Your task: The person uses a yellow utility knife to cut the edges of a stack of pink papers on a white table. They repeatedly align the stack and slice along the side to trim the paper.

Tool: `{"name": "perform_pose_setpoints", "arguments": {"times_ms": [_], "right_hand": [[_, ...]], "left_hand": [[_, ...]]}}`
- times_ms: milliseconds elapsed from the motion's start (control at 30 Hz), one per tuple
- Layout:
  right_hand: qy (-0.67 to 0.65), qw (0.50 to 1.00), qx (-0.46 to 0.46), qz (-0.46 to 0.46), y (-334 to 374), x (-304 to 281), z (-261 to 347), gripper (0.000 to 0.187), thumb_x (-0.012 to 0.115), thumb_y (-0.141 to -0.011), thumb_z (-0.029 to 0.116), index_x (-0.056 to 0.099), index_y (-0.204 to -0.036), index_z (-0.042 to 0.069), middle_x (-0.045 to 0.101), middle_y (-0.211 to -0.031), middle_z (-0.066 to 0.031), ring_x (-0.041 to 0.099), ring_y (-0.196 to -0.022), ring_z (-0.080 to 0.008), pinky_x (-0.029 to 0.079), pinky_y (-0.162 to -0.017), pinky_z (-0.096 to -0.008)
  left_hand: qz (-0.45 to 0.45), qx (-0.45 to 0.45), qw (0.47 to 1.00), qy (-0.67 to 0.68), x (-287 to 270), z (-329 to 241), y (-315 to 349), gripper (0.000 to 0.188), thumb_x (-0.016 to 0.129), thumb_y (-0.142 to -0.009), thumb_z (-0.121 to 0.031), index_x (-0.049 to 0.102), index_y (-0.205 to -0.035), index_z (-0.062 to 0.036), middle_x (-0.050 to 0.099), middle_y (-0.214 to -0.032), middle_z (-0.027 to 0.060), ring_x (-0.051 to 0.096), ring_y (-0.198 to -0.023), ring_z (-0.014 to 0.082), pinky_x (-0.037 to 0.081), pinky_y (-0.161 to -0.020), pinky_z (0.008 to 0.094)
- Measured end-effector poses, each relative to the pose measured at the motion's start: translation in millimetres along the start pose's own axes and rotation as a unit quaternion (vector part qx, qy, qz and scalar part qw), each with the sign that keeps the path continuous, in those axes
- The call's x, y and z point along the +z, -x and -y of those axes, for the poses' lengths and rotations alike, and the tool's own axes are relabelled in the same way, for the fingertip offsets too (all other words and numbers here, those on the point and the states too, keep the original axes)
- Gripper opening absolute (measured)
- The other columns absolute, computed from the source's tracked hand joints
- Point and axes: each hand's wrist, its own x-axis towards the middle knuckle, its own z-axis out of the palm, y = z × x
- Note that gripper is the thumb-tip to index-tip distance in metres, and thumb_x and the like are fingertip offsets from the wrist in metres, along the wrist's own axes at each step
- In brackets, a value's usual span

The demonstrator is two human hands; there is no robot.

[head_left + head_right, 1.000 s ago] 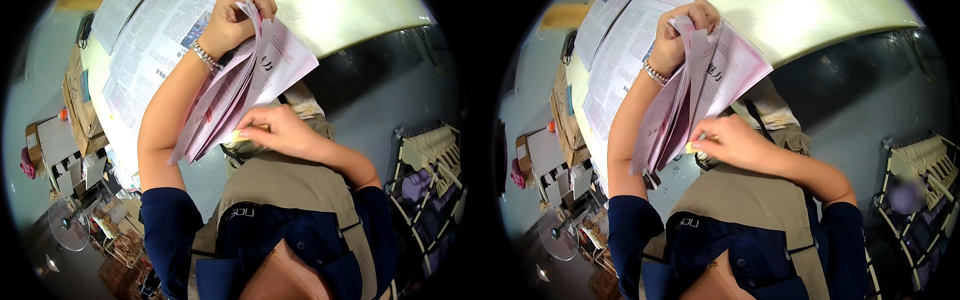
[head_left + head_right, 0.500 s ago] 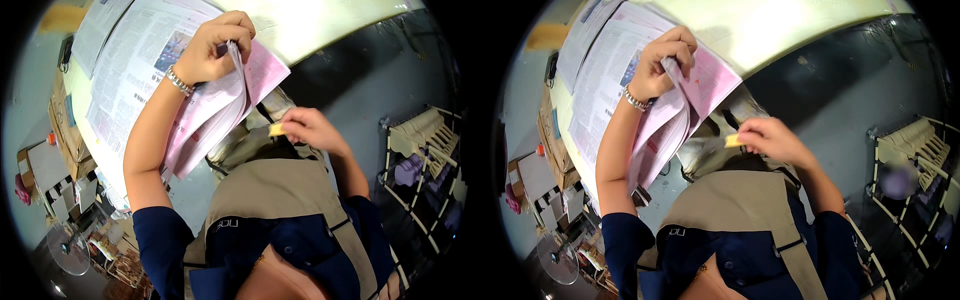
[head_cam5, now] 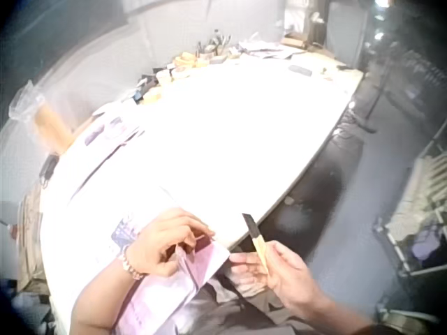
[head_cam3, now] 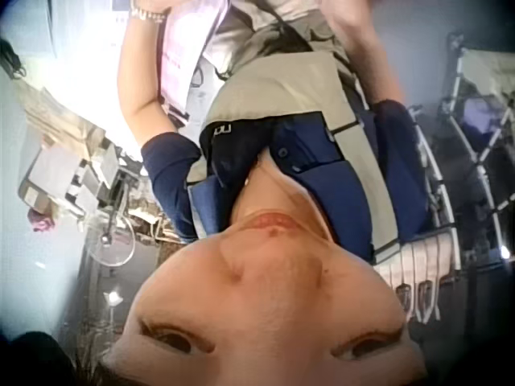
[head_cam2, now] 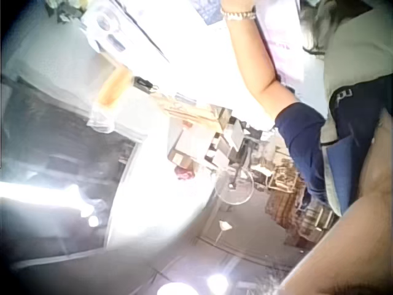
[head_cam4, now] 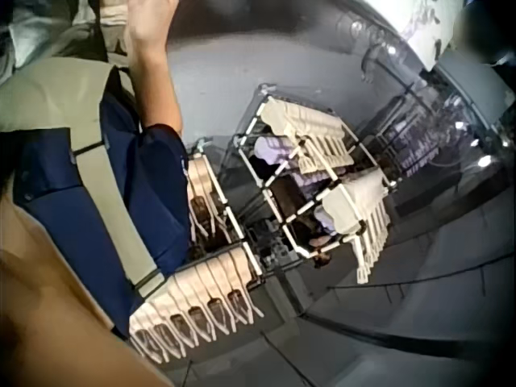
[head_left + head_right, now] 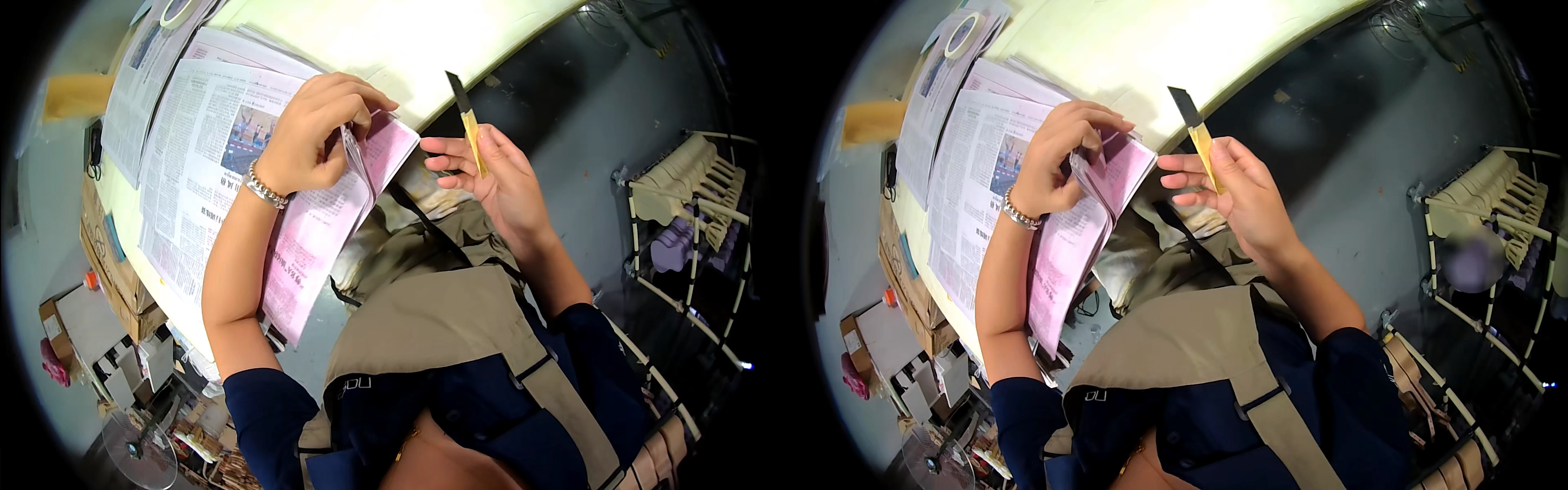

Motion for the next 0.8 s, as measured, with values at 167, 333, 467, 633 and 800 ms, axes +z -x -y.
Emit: {"name": "perform_pose_setpoints", "arguments": {"times_ms": [167, 333, 467, 633, 800], "right_hand": [[-0.019, 0.999, 0.048, -0.003, -1.1, 3.4, 3.1, 0.033, 0.029, -0.107, 0.029, 0.051, -0.112, 0.005, 0.061, -0.120, -0.0228, 0.063, -0.104, -0.0244, 0.052, -0.085, -0.0335], [-0.023, 0.999, 0.047, -0.007, -4.4, 12.4, -3.1, 0.033, 0.029, -0.106, 0.029, 0.051, -0.112, 0.005, 0.062, -0.118, -0.0215, 0.063, -0.105, -0.0252, 0.051, -0.088, -0.0354], [0.010, 1.000, -0.004, 0.007, -3.4, 18.1, -7.5, 0.032, 0.030, -0.106, 0.032, 0.049, -0.109, 0.006, 0.063, -0.114, -0.0203, 0.063, -0.106, -0.0261, 0.051, -0.088, -0.0362], [0.030, 0.999, -0.041, 0.011, -6.8, 16.2, -12.9, 0.032, 0.035, -0.106, 0.034, 0.047, -0.109, 0.004, 0.062, -0.114, -0.0197, 0.064, -0.104, -0.0256, 0.052, -0.088, -0.0350], [0.036, 0.998, -0.049, 0.008, -7.9, 16.0, -14.1, 0.032, 0.035, -0.106, 0.033, 0.046, -0.110, 0.003, 0.062, -0.114, -0.0194, 0.064, -0.103, -0.0248, 0.052, -0.088, -0.0346]], "left_hand": [[0.003, 0.001, 1.000, -0.003, 1.0, 0.8, -0.1, 0.029, 0.042, -0.049, 0.006, 0.048, -0.075, -0.0050, 0.068, -0.096, 0.0102, 0.060, -0.087, 0.0303, 0.046, -0.078, 0.0375], [0.002, 0.000, 1.000, -0.006, 1.6, 0.4, 1.4, 0.028, 0.042, -0.049, 0.006, 0.048, -0.074, -0.0059, 0.069, -0.096, 0.0085, 0.060, -0.085, 0.0291, 0.045, -0.078, 0.0371], [-0.013, 0.009, 0.999, -0.031, 0.2, -1.0, 2.7, 0.026, 0.044, -0.049, 0.005, 0.048, -0.072, -0.0068, 0.071, -0.098, 0.0068, 0.062, -0.088, 0.0281, 0.046, -0.082, 0.0373], [-0.011, 0.019, 0.998, -0.067, -4.9, -4.3, 5.3, 0.024, 0.051, -0.048, 0.003, 0.048, -0.068, -0.0088, 0.072, -0.103, 0.0050, 0.065, -0.097, 0.0255, 0.048, -0.089, 0.0394], [-0.009, 0.021, 0.996, -0.081, -5.9, -5.2, 5.9, 0.028, 0.059, -0.045, 0.002, 0.047, -0.067, -0.0101, 0.073, -0.105, 0.0040, 0.066, -0.100, 0.0244, 0.049, -0.090, 0.0405]]}}
